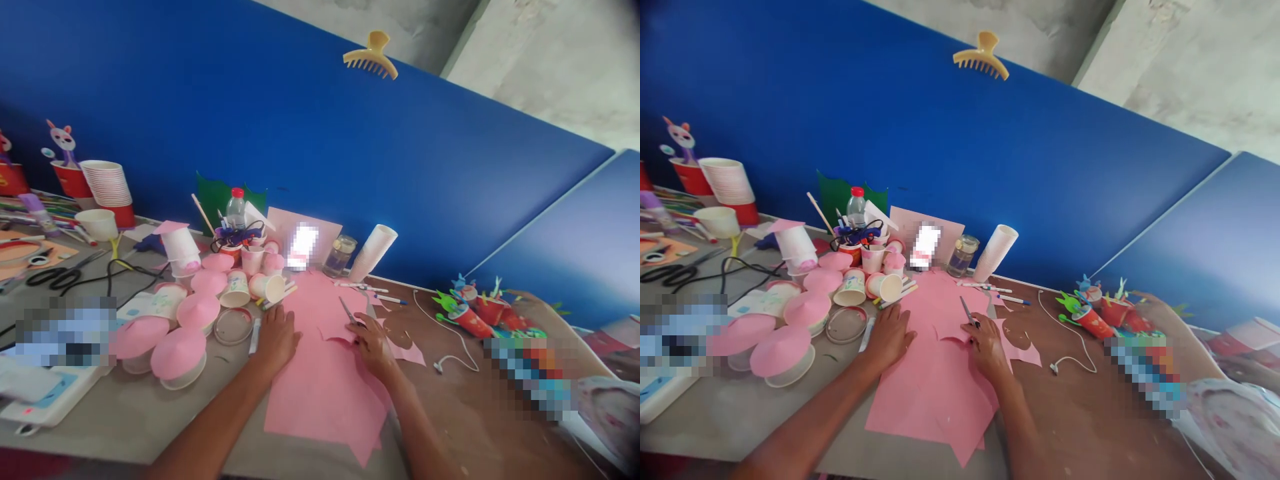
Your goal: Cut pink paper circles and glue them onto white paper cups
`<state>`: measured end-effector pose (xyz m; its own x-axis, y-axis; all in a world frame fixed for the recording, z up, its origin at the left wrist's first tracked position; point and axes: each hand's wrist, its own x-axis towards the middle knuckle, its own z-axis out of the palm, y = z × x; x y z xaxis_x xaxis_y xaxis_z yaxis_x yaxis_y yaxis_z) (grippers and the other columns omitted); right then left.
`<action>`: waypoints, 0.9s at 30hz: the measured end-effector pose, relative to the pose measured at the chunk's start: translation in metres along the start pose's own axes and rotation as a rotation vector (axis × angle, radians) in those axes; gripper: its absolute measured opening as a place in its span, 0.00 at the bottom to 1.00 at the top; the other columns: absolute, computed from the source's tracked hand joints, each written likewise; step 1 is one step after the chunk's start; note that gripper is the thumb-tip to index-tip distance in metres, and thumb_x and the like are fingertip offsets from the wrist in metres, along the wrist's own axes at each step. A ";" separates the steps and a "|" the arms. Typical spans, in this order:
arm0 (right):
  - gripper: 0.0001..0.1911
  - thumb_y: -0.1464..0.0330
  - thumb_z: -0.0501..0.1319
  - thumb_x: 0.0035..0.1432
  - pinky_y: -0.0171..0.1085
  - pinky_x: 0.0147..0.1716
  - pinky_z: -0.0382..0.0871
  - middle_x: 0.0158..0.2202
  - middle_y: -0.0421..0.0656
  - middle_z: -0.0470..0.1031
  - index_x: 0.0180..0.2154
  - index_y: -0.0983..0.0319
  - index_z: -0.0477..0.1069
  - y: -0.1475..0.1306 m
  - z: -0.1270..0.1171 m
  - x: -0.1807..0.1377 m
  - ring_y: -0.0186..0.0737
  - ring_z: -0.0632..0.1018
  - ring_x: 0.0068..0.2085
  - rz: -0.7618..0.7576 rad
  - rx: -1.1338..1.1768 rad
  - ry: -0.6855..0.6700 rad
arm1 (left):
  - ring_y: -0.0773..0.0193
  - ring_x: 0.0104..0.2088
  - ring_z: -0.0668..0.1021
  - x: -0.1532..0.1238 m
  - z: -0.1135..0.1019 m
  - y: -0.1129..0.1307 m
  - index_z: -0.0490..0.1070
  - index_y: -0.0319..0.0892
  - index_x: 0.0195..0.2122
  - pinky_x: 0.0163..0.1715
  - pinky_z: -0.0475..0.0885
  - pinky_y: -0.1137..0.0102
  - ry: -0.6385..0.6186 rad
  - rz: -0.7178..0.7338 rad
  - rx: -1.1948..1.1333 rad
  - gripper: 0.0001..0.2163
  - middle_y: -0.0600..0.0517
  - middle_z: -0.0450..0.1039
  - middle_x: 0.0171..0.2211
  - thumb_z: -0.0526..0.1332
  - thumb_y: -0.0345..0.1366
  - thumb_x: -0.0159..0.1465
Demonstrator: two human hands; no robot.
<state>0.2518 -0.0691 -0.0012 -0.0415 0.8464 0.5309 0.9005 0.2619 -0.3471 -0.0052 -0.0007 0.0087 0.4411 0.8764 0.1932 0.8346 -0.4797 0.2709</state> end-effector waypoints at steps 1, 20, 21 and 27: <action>0.21 0.79 0.50 0.50 0.48 0.50 0.67 0.50 0.48 0.70 0.40 0.60 0.76 -0.004 0.000 0.001 0.47 0.70 0.52 -0.008 -0.023 -0.006 | 0.47 0.55 0.63 0.000 0.001 0.000 0.67 0.38 0.45 0.53 0.58 0.56 0.001 0.006 0.003 0.14 0.38 0.64 0.52 0.58 0.40 0.60; 0.32 0.56 0.53 0.61 0.55 0.62 0.41 0.68 0.50 0.43 0.64 0.59 0.52 -0.071 -0.007 -0.005 0.54 0.45 0.67 -0.024 -0.067 -0.776 | 0.52 0.45 0.69 -0.001 -0.004 0.006 0.68 0.42 0.37 0.48 0.61 0.57 -0.051 0.137 0.004 0.08 0.46 0.69 0.39 0.58 0.40 0.61; 0.32 0.58 0.55 0.60 0.55 0.63 0.41 0.68 0.50 0.42 0.64 0.59 0.53 -0.070 -0.011 -0.006 0.54 0.44 0.67 -0.030 -0.046 -0.800 | 0.53 0.44 0.69 -0.001 -0.005 0.007 0.68 0.42 0.37 0.47 0.62 0.58 -0.059 0.149 -0.016 0.08 0.46 0.69 0.39 0.57 0.40 0.61; 0.31 0.72 0.57 0.53 0.54 0.63 0.41 0.67 0.42 0.46 0.60 0.54 0.60 -0.072 -0.028 -0.002 0.50 0.46 0.67 -0.143 0.096 -0.918 | 0.52 0.47 0.69 0.001 -0.002 0.006 0.69 0.42 0.41 0.49 0.61 0.56 -0.045 0.176 -0.057 0.09 0.45 0.69 0.44 0.56 0.38 0.62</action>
<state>0.1990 -0.1023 0.0445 -0.5115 0.8275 -0.2314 0.8227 0.3940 -0.4098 -0.0002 -0.0031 0.0130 0.5938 0.7792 0.2006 0.7237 -0.6261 0.2902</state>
